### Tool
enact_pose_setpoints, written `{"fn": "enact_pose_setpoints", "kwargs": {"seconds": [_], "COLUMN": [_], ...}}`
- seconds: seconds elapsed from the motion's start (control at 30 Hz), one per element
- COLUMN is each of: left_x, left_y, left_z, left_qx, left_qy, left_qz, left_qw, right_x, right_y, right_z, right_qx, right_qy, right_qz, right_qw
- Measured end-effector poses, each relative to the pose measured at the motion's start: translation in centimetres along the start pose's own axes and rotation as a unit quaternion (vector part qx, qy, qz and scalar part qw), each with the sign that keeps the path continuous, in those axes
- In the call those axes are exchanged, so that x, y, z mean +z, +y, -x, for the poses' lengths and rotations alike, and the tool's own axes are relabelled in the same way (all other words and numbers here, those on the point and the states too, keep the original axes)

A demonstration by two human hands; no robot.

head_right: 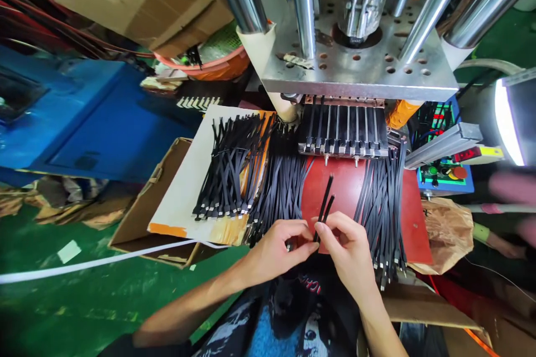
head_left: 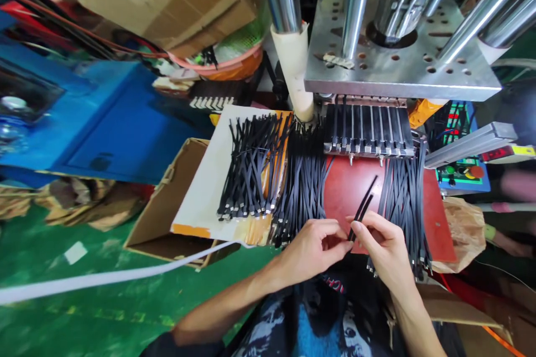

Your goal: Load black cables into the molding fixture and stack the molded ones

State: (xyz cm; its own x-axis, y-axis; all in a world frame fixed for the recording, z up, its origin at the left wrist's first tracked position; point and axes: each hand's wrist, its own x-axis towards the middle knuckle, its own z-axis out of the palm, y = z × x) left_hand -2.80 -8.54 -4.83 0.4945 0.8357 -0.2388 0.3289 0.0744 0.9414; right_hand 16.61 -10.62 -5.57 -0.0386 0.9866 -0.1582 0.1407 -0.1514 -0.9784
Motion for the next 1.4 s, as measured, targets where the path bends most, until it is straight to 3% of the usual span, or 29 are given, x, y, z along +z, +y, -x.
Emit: {"fn": "enact_pose_setpoints", "kwargs": {"seconds": [0.1, 0.2, 0.33, 0.6, 0.77, 0.9, 0.97, 1.03, 1.17, 1.23, 1.33, 1.4], "left_x": [-1.9, -3.8, -4.9, -4.8, -5.0, -4.7, -4.7, -5.2, -7.2, -8.4, -9.7, -10.1], "left_y": [1.1, 2.4, 3.5, 3.1, 2.9, 3.2, 3.2, 2.9, 1.5, 0.8, 0.3, 0.3], "left_z": [-2.2, -5.3, -7.7, -7.3, -7.1, -6.7, -7.1, -8.4, -13.9, -17.7, -22.3, -23.5], "left_qx": [0.035, 0.098, 0.099, 0.072, 0.124, 0.209, 0.258, 0.295, 0.276, 0.241, 0.202, 0.192], "left_qy": [0.019, 0.045, 0.011, -0.032, -0.019, 0.008, 0.032, 0.101, 0.274, 0.296, 0.3, 0.316], "left_qz": [0.023, 0.09, 0.114, 0.178, 0.147, 0.028, -0.03, -0.075, -0.169, -0.211, -0.241, -0.246], "left_qw": [0.999, 0.99, 0.988, 0.981, 0.981, 0.978, 0.965, 0.947, 0.906, 0.9, 0.9, 0.896], "right_x": [0.7, 1.0, 0.9, 0.1, 0.5, 0.9, 1.5, 1.9, 0.5, -1.8, -5.5, -6.9], "right_y": [0.6, 1.1, 1.4, 0.6, 0.6, 0.8, 1.5, 2.6, 2.9, 1.1, -3.1, -5.3], "right_z": [-0.2, 0.0, 0.2, -1.1, -1.8, -2.3, -2.0, -1.3, -0.6, -2.5, -8.8, -13.8], "right_qx": [-0.031, -0.034, -0.038, -0.062, -0.07, -0.065, -0.049, -0.012, 0.075, 0.064, -0.032, -0.08], "right_qy": [0.021, 0.003, -0.013, 0.01, -0.003, 0.01, 0.013, -0.023, -0.22, -0.248, -0.138, -0.084], "right_qz": [0.027, 0.05, 0.069, 0.057, 0.043, 0.027, 0.022, 0.025, 0.047, 0.097, 0.179, 0.201], "right_qw": [0.999, 0.998, 0.997, 0.996, 0.997, 0.997, 0.998, 0.999, 0.971, 0.962, 0.974, 0.973]}}
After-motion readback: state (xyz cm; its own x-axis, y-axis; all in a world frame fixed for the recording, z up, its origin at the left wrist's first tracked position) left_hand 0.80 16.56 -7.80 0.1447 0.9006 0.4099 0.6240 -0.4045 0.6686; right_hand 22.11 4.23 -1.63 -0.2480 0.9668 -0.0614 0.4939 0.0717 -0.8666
